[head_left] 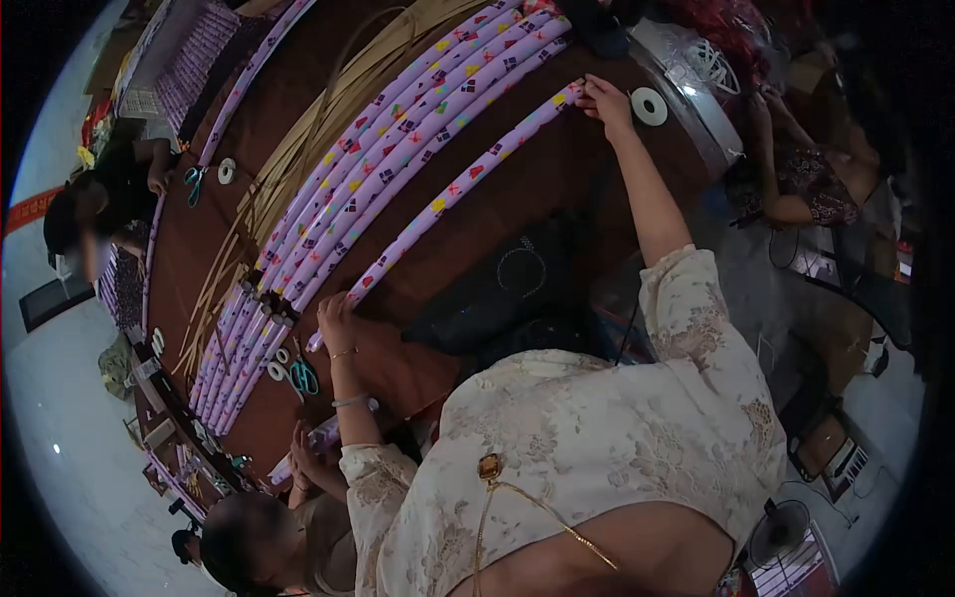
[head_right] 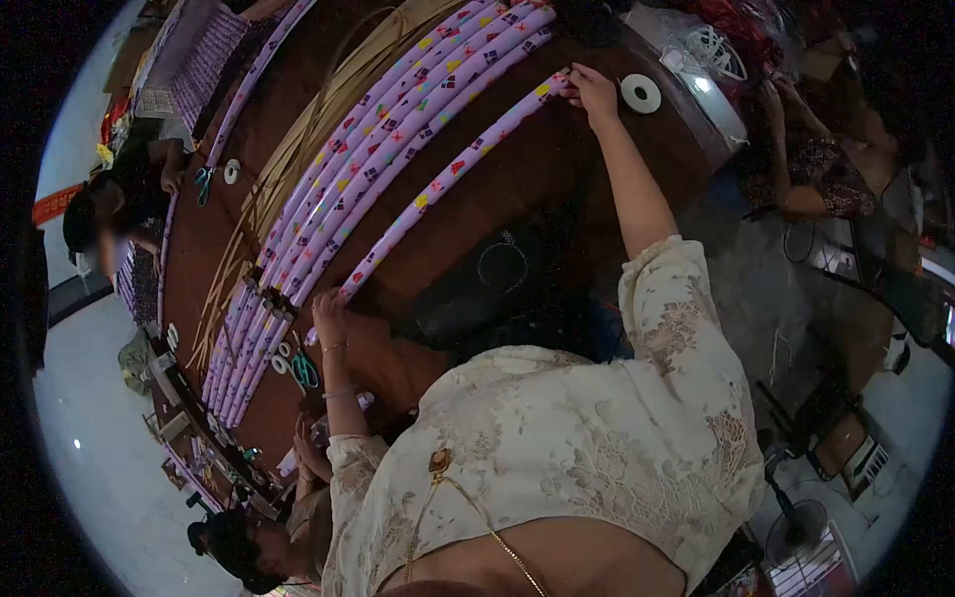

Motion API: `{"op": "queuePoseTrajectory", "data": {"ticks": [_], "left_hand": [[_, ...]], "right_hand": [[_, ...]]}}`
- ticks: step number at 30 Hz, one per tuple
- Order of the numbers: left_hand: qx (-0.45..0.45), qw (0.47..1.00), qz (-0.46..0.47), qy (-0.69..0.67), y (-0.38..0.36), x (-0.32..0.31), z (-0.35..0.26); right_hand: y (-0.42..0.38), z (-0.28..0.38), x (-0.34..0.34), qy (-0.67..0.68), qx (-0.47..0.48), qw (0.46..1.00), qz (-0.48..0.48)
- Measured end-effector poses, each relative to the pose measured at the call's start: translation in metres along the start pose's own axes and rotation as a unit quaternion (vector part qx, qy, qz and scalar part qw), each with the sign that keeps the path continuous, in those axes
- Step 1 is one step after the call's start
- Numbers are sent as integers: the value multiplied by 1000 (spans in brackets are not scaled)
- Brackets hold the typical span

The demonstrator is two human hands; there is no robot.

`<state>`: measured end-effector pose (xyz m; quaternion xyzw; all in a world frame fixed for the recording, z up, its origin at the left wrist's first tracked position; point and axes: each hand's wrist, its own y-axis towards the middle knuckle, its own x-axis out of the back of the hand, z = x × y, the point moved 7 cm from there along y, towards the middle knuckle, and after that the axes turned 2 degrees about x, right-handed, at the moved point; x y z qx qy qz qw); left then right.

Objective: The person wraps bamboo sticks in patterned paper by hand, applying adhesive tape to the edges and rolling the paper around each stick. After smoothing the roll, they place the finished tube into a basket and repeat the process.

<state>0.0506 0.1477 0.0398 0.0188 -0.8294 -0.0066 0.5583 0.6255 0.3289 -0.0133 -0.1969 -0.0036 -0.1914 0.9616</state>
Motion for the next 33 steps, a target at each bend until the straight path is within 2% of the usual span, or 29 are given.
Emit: {"op": "queuePoseTrajectory", "data": {"ticks": [3, 5, 7, 8, 10, 12, 14, 19, 21, 22, 24, 28, 30, 32, 33], "left_hand": [[19, 1000, -1, -13, 1, 3, -4], [26, 1000, 4, -12, 2, 2, -2], [32, 999, 3, -12, 0, 3, -4], [34, 999, 1, -13, 1, 4, -5], [35, 999, 2, -17, 2, 3, -3], [36, 999, 2, -23, 2, 2, -2], [26, 1000, -2, -9, 3, 1, -1], [40, 999, -6, -13, 2, -1, 5], [46, 999, -9, -17, 2, -3, 9], [37, 999, -16, -17, 2, -3, 9], [32, 999, -21, -14, 2, -3, 10], [49, 998, -8, -27, 2, -2, 9], [52, 998, -5, -30, 1, -3, 12], [60, 998, -20, -20, 0, -6, 17], [65, 997, -24, -24, 1, -6, 18]], "right_hand": [[-2, -4, 0, 39, 45, 998, -11], [-26, 6, -15, -20, 47, 997, -58], [-32, 5, -23, -77, 44, 995, -46], [-29, 1, -26, -172, 95, 977, -79], [-34, 8, -30, -264, 145, 947, -109], [-33, 3, -41, -158, 101, 982, 32], [-20, -13, -40, -188, 108, 976, 28], [-32, -3, -38, -227, 141, 962, 56], [-27, -13, -36, -137, 144, 978, 66], [-33, 2, -42, -139, 146, 977, 71], [-42, 7, -45, -46, -1, 998, 52], [-30, -3, -45, -127, 44, 989, 63], [-29, -7, -41, -40, 50, 994, 89], [-30, -11, -35, -64, 48, 993, 92], [-35, -10, -32, -34, 36, 996, 79]]}}
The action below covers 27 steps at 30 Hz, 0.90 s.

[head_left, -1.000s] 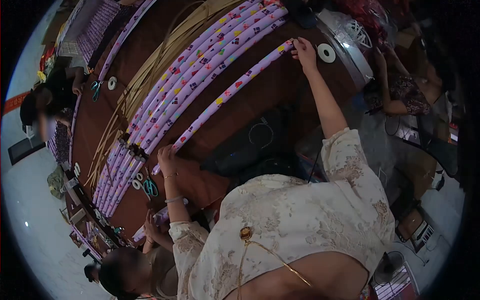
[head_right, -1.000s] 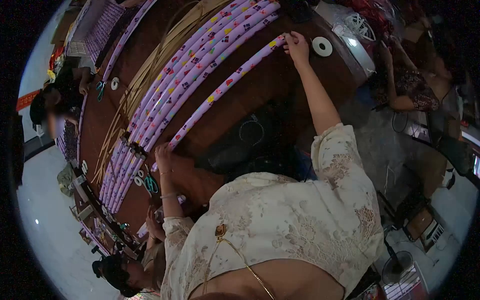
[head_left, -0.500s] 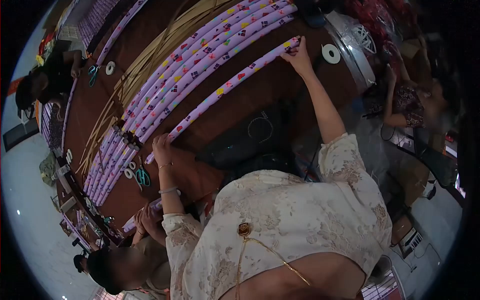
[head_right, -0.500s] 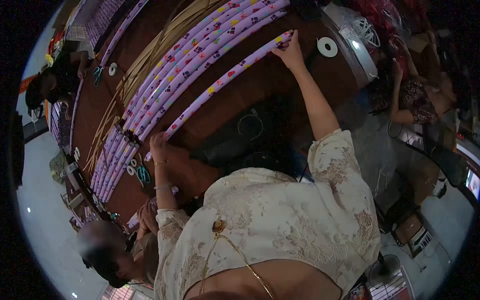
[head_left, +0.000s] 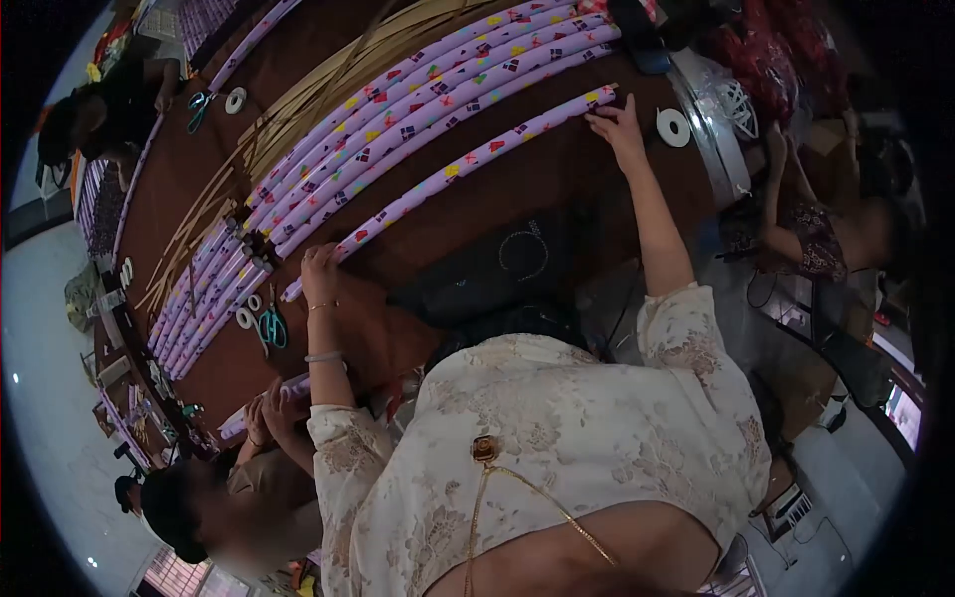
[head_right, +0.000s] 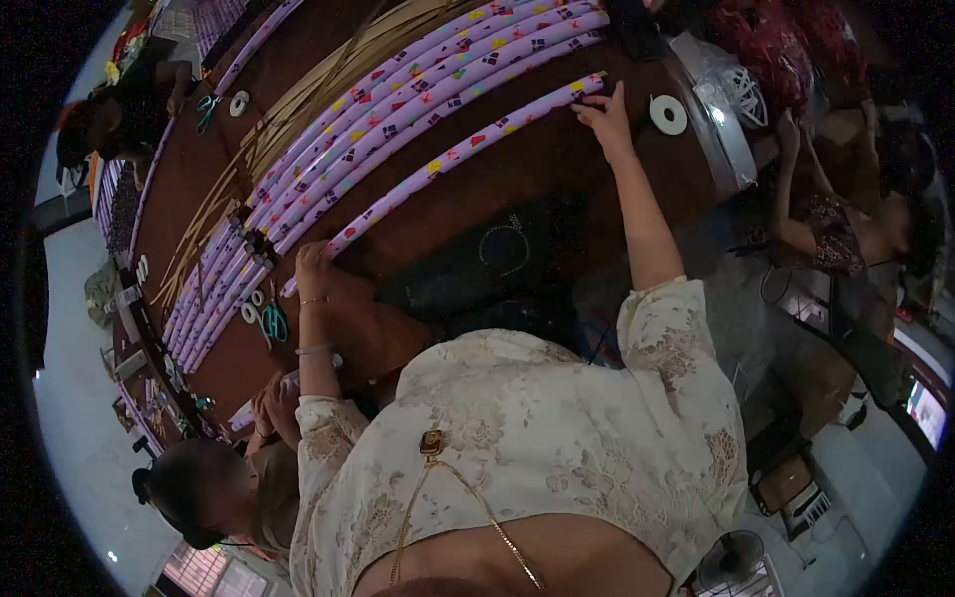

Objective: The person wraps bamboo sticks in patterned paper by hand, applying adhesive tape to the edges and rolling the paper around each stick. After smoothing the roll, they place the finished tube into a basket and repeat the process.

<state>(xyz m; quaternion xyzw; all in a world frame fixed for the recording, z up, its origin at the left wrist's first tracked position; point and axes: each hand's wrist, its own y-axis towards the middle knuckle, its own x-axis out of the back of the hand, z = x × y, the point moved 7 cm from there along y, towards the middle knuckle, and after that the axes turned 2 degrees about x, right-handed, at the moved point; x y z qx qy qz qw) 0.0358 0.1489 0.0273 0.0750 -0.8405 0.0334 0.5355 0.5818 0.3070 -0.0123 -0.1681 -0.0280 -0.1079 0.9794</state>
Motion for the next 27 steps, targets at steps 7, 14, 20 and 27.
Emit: {"op": "queuePoseTrajectory", "data": {"ticks": [7, 14, 20, 27], "left_hand": [[-13, 1000, 7, -25, 1, 2, -5], [-7, 1000, -14, -15, 2, 1, -3], [-25, 999, -19, -23, 0, -1, 2], [7, 1000, -7, -13, 0, -2, 2]], "right_hand": [[-59, 54, -76, -596, 452, 663, -10], [-79, 18, -112, -606, 462, 625, 171], [-90, 27, -115, -566, 566, 531, 279], [-63, 55, -121, -433, 574, 646, 256]]}}
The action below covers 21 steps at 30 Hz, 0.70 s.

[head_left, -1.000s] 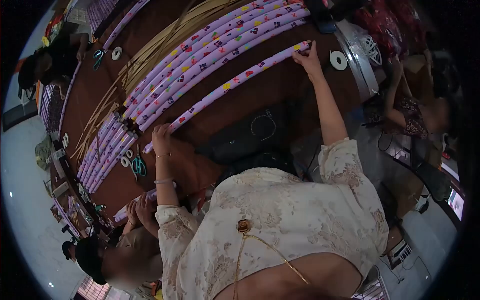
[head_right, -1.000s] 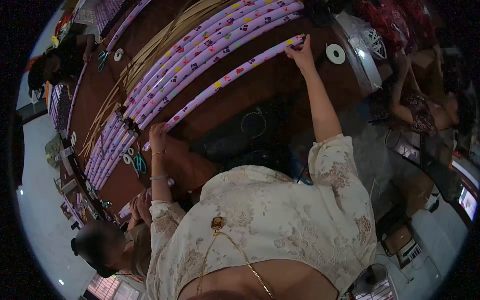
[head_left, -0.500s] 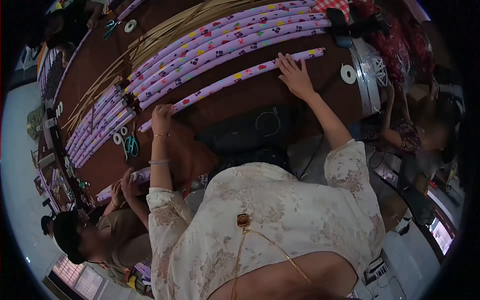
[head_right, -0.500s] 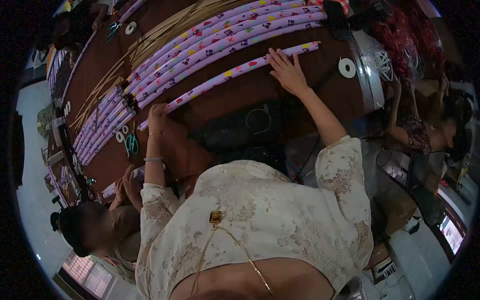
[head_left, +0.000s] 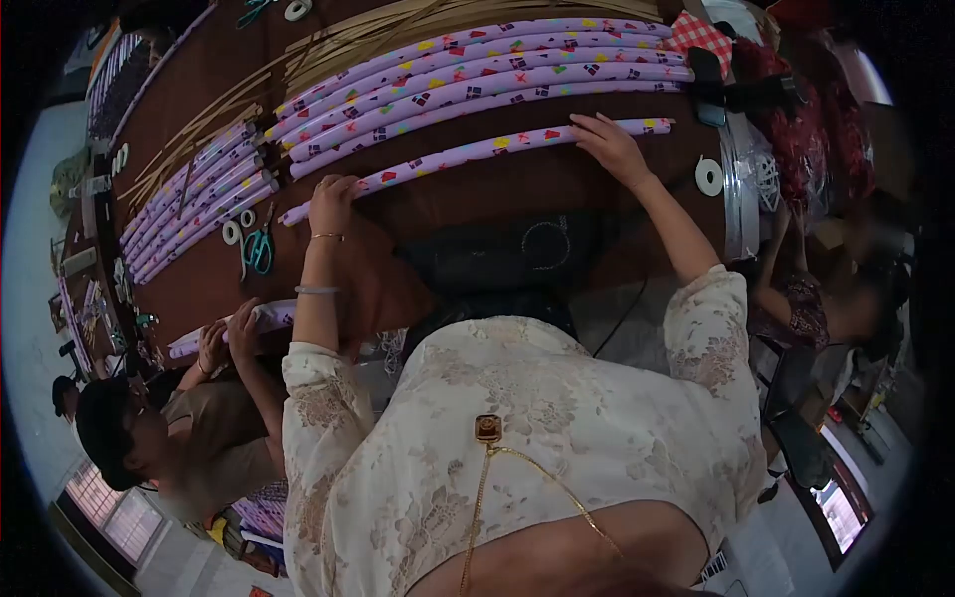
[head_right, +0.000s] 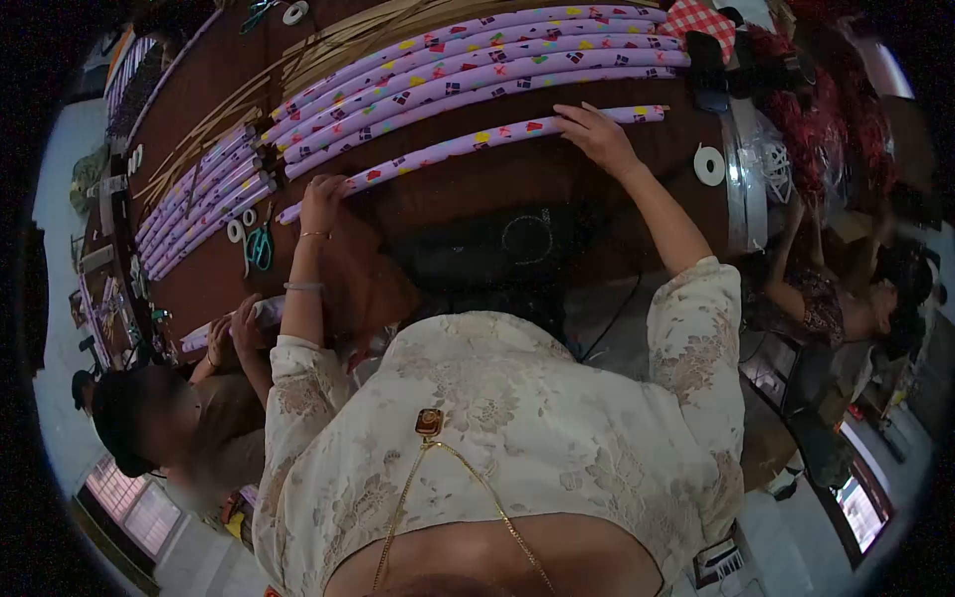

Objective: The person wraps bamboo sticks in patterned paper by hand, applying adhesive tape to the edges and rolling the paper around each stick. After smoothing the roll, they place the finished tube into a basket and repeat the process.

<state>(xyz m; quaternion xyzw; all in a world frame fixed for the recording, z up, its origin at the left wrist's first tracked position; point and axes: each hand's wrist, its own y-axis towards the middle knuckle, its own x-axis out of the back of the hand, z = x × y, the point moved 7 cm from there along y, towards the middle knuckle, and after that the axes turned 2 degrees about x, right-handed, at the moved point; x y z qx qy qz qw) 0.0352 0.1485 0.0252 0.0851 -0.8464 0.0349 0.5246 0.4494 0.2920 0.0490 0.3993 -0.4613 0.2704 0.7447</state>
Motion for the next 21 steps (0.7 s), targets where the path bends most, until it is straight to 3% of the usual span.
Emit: {"op": "queuePoseTrajectory", "data": {"ticks": [5, 12, 18, 21], "left_hand": [[-20, 999, -25, -3, -2, 5, -3], [-20, 1000, -6, 7, 0, 2, 3], [5, 1000, 20, -13, 3, 4, 4], [14, 999, 35, -4, 4, 3, 4]], "right_hand": [[-1, 5, 3, -5, 69, 995, -77], [2, 9, 14, -4, 103, 992, -75], [-5, -7, -3, 100, 32, 992, -68], [-2, 0, 9, 120, 23, 986, -115]]}}
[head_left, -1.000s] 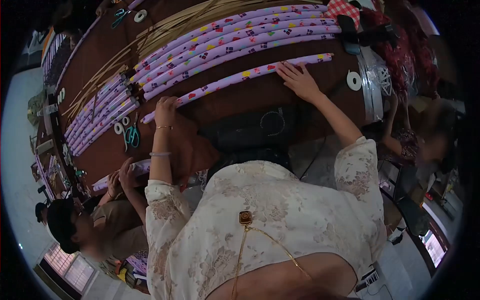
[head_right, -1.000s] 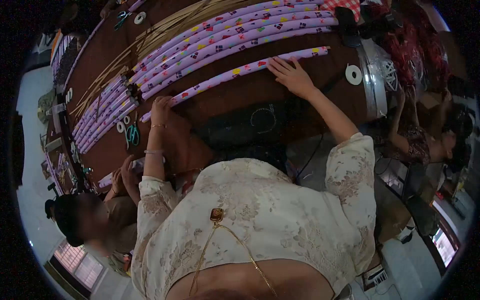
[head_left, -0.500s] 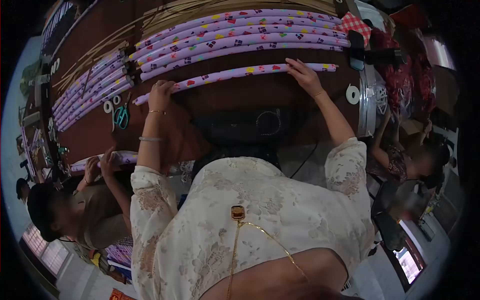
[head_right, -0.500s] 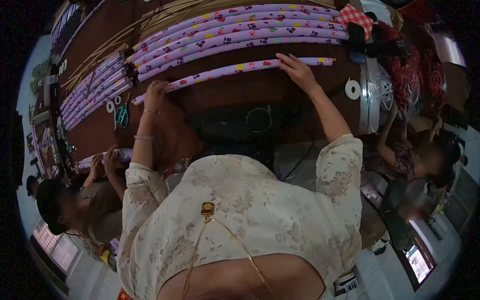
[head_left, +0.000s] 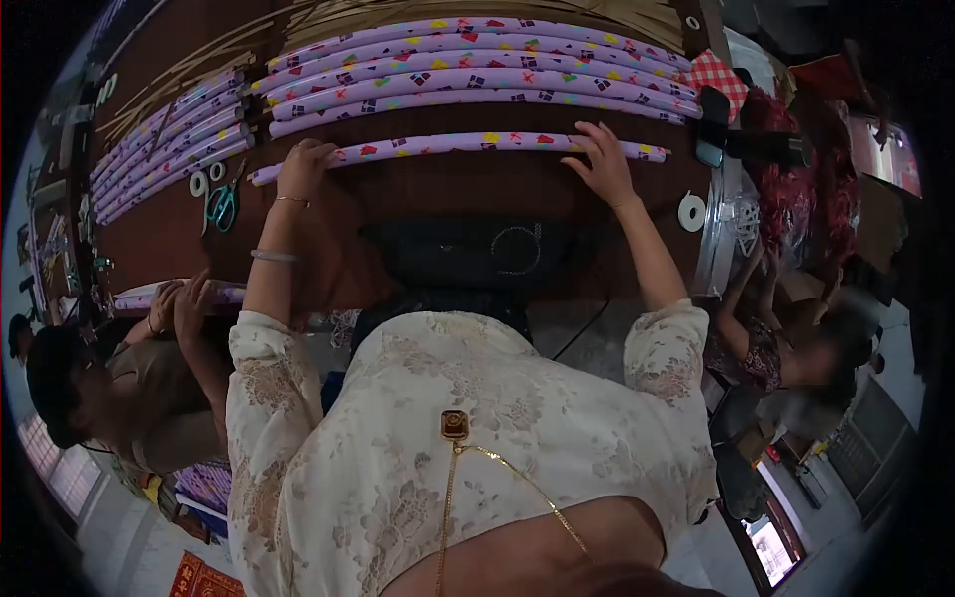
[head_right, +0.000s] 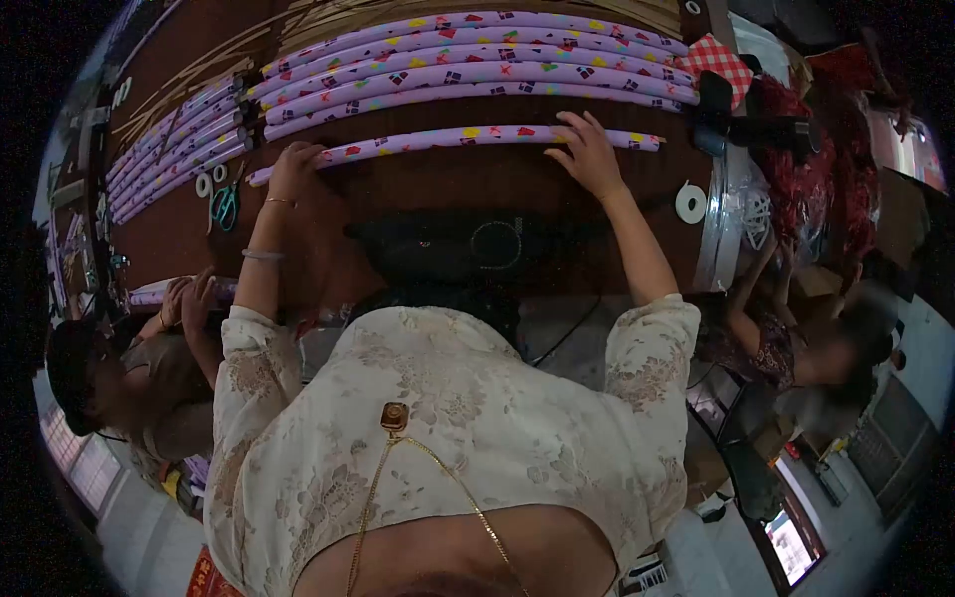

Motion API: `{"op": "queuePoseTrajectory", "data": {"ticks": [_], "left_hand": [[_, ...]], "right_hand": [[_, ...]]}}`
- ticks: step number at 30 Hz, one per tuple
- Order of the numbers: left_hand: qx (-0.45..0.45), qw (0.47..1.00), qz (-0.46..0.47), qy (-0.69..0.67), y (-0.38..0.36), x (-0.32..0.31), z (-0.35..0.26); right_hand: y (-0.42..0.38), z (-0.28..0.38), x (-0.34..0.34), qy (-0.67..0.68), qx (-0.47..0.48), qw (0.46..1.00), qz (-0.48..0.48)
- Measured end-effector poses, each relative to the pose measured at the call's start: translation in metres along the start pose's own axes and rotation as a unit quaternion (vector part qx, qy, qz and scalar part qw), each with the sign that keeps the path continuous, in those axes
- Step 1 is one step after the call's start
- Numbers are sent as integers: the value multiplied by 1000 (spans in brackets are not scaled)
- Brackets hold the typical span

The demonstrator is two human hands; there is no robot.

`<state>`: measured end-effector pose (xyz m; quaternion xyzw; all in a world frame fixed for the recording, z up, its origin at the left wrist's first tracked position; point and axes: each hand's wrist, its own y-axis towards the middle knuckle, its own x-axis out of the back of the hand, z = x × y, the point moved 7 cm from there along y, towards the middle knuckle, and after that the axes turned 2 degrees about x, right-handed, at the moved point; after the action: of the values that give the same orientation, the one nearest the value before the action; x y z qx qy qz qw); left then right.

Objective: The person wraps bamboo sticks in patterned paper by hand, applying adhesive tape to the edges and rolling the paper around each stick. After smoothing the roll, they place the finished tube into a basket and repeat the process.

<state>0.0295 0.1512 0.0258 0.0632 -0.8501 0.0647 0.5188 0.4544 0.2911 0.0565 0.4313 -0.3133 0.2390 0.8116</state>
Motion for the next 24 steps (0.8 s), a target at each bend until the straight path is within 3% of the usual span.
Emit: {"op": "queuePoseTrajectory", "data": {"ticks": [2, 4, 6, 7, 8, 9, 10, 11, 12, 18, 24], "left_hand": [[8, 1000, 8, 13, -8, -4, -8], [-43, 973, -184, 135, -17, 9, -38], [-90, 978, -186, 32, -21, 5, -105], [-67, 985, -158, 26, -14, -13, -134], [-121, 985, -115, -36, -8, -39, -167], [-191, 981, -42, 2, 0, -65, -209], [-206, 977, -29, 33, 7, -87, -240], [-191, 979, 31, 57, 16, -107, -262], [-170, 981, 33, 89, 28, -123, -277], [-157, 975, 57, 150, 33, -142, -272], [-82, 985, 26, 147, 7, -98, -188]], "right_hand": [[7, 3, -8, -142, -40, 983, 110], [3, -7, -11, -97, -61, 988, 104], [3, -9, -13, -70, -80, 987, 118], [2, -7, -14, -67, -76, 988, 120], [2, -9, -13, -60, -96, 987, 115], [4, -12, -14, -51, -114, 986, 110], [6, -9, -16, -44, -106, 987, 116], [6, -8, -16, -34, -120, 986, 107], [7, -12, -15, -25, -134, 986, 97], [-1, -22, -18, -5, -181, 976, 123], [-4, -29, -19, 4, -186, 973, 135]]}}
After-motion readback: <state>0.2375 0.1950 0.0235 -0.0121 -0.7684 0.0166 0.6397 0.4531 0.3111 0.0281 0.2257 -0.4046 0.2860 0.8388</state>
